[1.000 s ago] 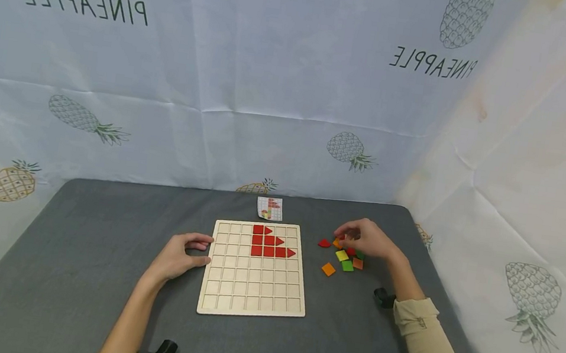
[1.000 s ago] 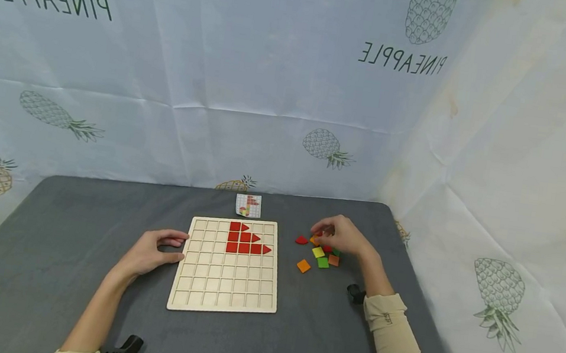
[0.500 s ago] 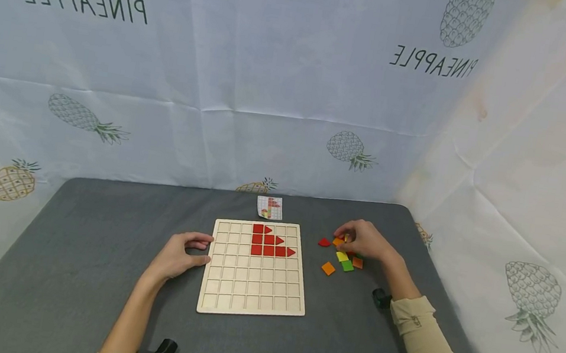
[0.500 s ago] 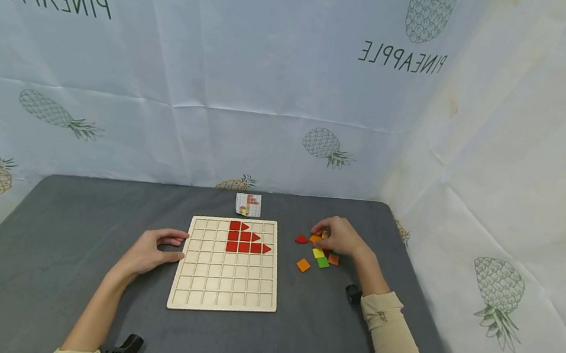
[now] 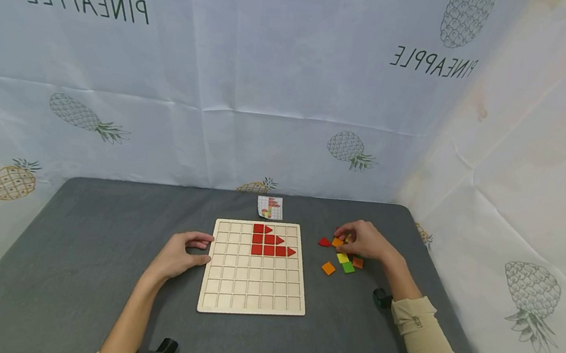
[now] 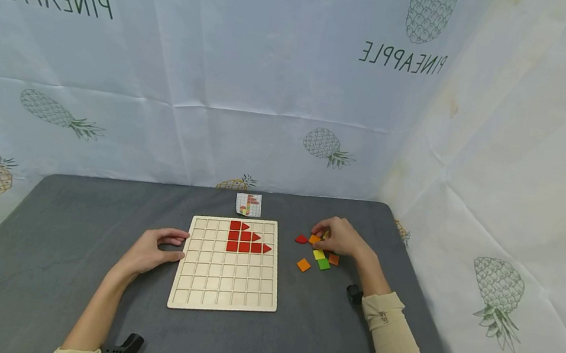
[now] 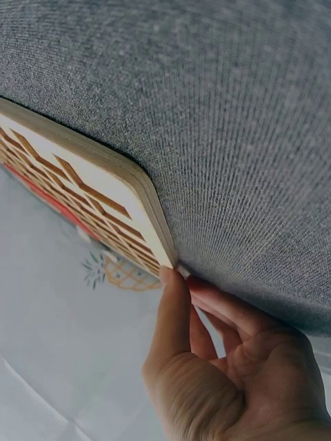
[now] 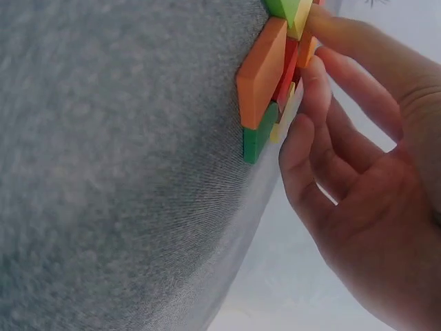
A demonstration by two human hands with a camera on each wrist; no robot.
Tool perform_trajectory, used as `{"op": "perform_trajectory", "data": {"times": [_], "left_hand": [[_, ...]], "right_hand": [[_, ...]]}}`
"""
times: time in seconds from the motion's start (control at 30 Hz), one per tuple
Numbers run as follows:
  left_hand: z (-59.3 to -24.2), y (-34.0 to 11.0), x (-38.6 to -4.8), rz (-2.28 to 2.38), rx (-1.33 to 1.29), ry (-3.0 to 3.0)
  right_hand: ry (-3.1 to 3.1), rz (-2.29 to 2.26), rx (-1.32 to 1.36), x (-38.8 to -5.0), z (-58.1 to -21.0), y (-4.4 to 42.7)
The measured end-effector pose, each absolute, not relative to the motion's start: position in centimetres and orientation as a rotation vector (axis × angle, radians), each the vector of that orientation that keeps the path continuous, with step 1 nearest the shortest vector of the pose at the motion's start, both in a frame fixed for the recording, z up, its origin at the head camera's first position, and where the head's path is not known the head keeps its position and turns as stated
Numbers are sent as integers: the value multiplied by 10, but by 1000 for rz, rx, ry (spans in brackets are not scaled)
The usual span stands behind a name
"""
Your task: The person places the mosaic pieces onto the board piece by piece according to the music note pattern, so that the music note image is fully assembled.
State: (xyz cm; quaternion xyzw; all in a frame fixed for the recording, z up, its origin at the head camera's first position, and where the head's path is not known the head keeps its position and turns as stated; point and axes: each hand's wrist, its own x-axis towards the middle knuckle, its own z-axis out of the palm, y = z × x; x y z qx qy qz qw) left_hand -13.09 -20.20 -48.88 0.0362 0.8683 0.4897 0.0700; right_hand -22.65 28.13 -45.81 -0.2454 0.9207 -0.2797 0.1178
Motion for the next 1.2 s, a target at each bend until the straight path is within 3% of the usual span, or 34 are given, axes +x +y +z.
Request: {"op": "perform_trajectory", "data": {"times": [0.5, 0.73, 1.2], "left_hand": [[-489, -201, -132, 1476, 99, 2613], [-490, -202, -131, 1470, 109, 2625], [-490, -202, -131, 1484, 104, 2621]], "right_hand": [[2577, -1054, -861, -226, -450, 255], [2488, -1110, -869, -223, -449, 222], [2307, -1024, -1155, -212, -451, 142]]}}
